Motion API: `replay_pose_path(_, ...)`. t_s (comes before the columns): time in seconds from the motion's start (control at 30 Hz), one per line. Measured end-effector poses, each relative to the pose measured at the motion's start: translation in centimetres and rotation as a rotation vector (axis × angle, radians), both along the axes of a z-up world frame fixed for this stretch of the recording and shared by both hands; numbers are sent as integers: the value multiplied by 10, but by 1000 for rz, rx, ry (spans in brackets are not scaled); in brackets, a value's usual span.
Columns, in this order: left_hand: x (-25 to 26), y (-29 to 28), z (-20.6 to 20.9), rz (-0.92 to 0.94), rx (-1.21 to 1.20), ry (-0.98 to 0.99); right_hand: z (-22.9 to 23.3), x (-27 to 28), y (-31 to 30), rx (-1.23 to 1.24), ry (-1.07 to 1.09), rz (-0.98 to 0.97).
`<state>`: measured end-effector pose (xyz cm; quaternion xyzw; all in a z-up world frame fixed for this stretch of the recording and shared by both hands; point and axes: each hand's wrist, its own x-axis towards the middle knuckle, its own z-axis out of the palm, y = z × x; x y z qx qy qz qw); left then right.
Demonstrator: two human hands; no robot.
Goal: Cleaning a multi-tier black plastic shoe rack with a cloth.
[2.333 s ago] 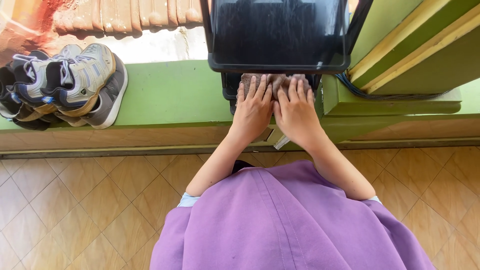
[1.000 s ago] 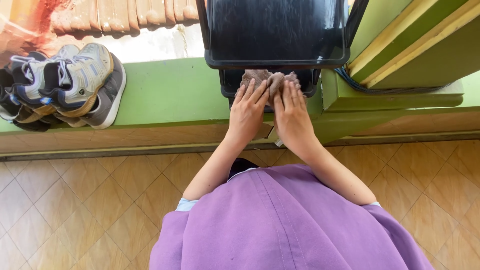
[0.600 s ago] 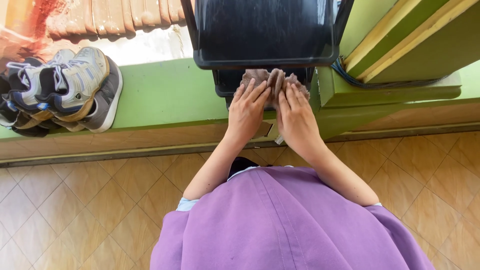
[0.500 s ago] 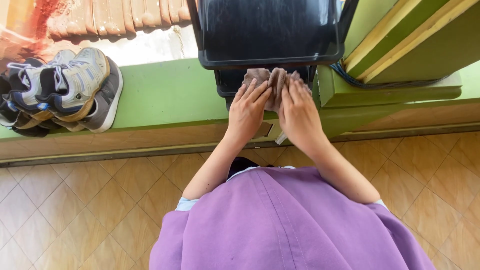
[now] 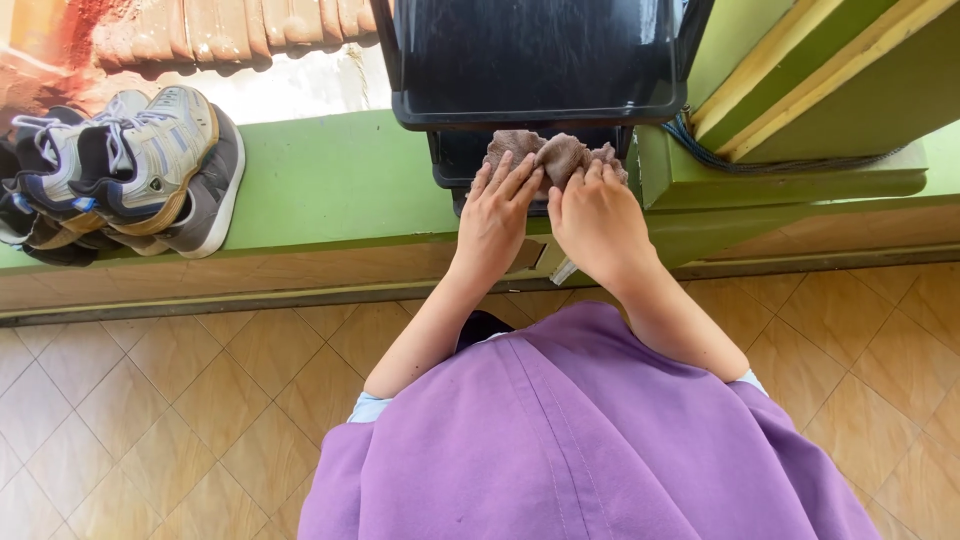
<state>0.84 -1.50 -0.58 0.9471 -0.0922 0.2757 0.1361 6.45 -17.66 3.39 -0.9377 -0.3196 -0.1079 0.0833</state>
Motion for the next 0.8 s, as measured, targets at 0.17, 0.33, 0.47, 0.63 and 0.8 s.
replay_pose_path(0.17, 0, -3, 0, 2, 40, 10, -17, 25, 4, 60, 34, -12)
replay_pose_path(0.33, -2, -1, 3, 1, 51, 29, -6, 43, 15, 171, 166, -65)
replay_pose_path(0.47, 0, 1, -5, 1, 24, 24, -18, 17, -3, 51, -236, 106)
replay_pose_path(0.63, -1, -1, -1, -2, 50, 27, 18, -4, -3, -2, 330, -40)
replay_pose_path(0.8, 0, -1, -2, 7, 64, 37, -15, 34, 10, 120, 3, 47)
